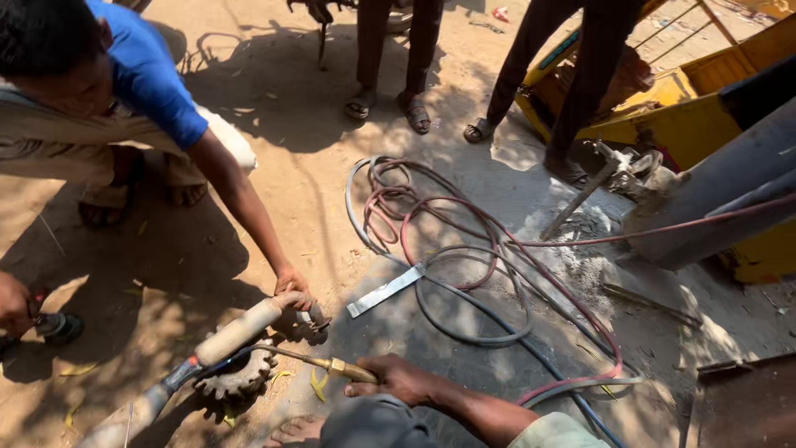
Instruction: The person uses a welding torch and filler rod to weld a joint on a metal pipe. They hold the torch in one hand and the filler rod in the other, applying heat and filler material to the joint while another person holds the pipe steady.
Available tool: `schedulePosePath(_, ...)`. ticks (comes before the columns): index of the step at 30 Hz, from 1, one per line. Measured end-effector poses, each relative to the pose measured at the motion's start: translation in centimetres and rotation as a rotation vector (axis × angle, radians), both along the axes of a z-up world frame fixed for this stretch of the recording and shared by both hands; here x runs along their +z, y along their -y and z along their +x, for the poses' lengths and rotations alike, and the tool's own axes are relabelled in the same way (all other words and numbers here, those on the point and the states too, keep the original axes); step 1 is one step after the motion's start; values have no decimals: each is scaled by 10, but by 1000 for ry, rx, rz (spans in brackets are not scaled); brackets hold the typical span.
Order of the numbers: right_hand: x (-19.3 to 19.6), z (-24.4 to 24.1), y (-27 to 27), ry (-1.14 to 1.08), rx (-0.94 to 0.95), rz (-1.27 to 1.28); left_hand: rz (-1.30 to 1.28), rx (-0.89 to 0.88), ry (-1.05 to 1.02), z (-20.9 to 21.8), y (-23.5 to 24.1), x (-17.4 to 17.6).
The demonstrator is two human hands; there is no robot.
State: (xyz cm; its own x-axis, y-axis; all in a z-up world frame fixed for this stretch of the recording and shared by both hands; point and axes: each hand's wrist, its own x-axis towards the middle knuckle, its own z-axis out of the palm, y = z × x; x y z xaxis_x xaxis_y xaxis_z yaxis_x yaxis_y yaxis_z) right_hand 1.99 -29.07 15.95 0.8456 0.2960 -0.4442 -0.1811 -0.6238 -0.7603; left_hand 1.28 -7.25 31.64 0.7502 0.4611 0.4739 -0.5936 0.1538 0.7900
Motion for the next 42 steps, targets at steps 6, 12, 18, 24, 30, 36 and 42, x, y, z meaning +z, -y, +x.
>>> schedulePosePath(6,56,-55,29,204,-93,51,166,-98,196,-55,6,75)
schedulePosePath(12,86,-77,73,145,-185,-25,323,-23,266,-118,-19,116)
schedulePosePath(18,94,-35,76,310,62,-165,473,77,262,-149,-36,146)
schedulePosePath(24,102,30,43,371,294,-424,700,427,-164,-297,-117,150)
schedulePosePath(30,57,108,-13,355,567,-668,422,686,-138,-316,-188,108)
schedulePosePath(36,1,138,-88,540,874,-664,23,553,-269,-203,-293,-11)
schedulePosePath(42,-78,176,-82,377,787,-711,74,277,-484,-61,-332,-165)
